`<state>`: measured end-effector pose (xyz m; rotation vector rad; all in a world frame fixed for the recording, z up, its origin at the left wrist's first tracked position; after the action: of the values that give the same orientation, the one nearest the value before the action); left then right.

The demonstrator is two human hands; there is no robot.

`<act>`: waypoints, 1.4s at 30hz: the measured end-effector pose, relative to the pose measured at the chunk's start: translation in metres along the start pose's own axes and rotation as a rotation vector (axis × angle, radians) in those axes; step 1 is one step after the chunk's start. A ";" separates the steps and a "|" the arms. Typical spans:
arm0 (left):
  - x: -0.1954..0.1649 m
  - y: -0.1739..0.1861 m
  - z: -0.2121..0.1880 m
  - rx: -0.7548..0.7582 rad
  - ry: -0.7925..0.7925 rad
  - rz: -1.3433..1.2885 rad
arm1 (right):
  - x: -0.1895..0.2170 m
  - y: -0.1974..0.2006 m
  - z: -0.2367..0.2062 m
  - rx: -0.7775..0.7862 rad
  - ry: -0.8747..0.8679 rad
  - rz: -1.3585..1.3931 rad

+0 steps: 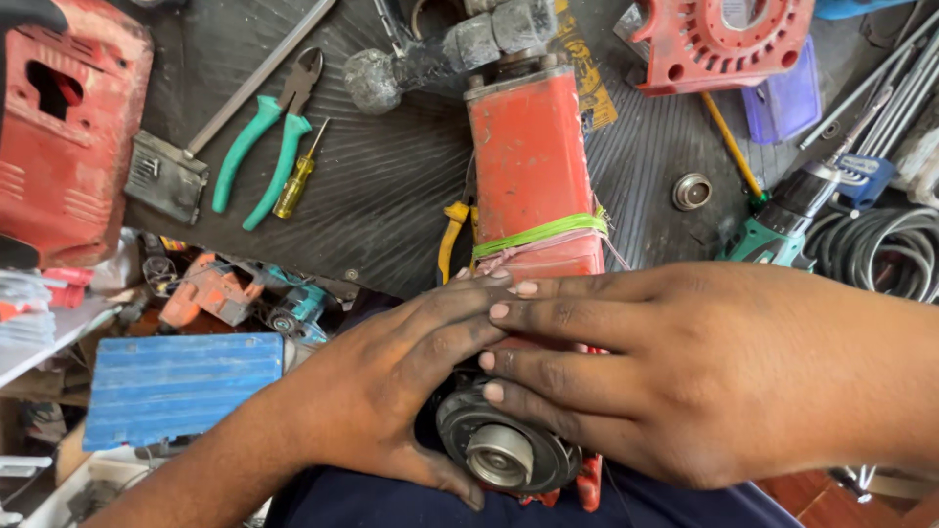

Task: The person repairs a red angle grinder at a cluttered workbench. They handle the switch and armature components, retrieve a part from a shelf, fit the armature into the housing, use a cordless drill to drive a screw, and press the housing halves together while aligning the gear assembly.

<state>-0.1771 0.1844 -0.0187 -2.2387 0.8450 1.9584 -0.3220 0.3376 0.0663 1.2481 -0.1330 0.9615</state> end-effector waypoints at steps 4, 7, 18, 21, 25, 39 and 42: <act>0.000 -0.001 0.001 -0.033 -0.039 0.021 | 0.000 -0.006 -0.002 0.085 0.023 -0.012; 0.002 -0.005 0.004 0.026 0.033 0.014 | 0.004 -0.010 -0.005 0.072 -0.024 0.025; -0.007 -0.011 0.009 0.043 0.173 0.012 | 0.008 -0.027 -0.019 0.151 -0.064 0.021; -0.009 -0.013 0.009 0.049 0.181 0.026 | 0.008 -0.025 -0.019 0.132 -0.050 0.003; -0.012 -0.011 0.008 0.060 0.212 -0.013 | 0.005 -0.018 -0.020 0.079 -0.053 0.008; -0.083 0.004 0.044 0.094 -0.249 0.347 | 0.090 -0.021 -0.092 -0.056 -1.225 -0.345; -0.104 -0.011 0.056 0.063 -0.362 0.508 | 0.108 -0.033 -0.111 -0.298 -1.368 -0.352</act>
<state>-0.2283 0.2536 0.0634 -1.6598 1.4936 2.3869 -0.2771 0.4899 0.0629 1.3829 -1.0370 -0.3390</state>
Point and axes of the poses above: each hand's wrist, its own z-axis towards the middle knuckle, its own y-axis out of the back of the hand, x = y × z, the point moved 4 cm from there along z, towards the middle knuckle, and after that the axes turned 15 degrees about y, right-handed, at the moved point
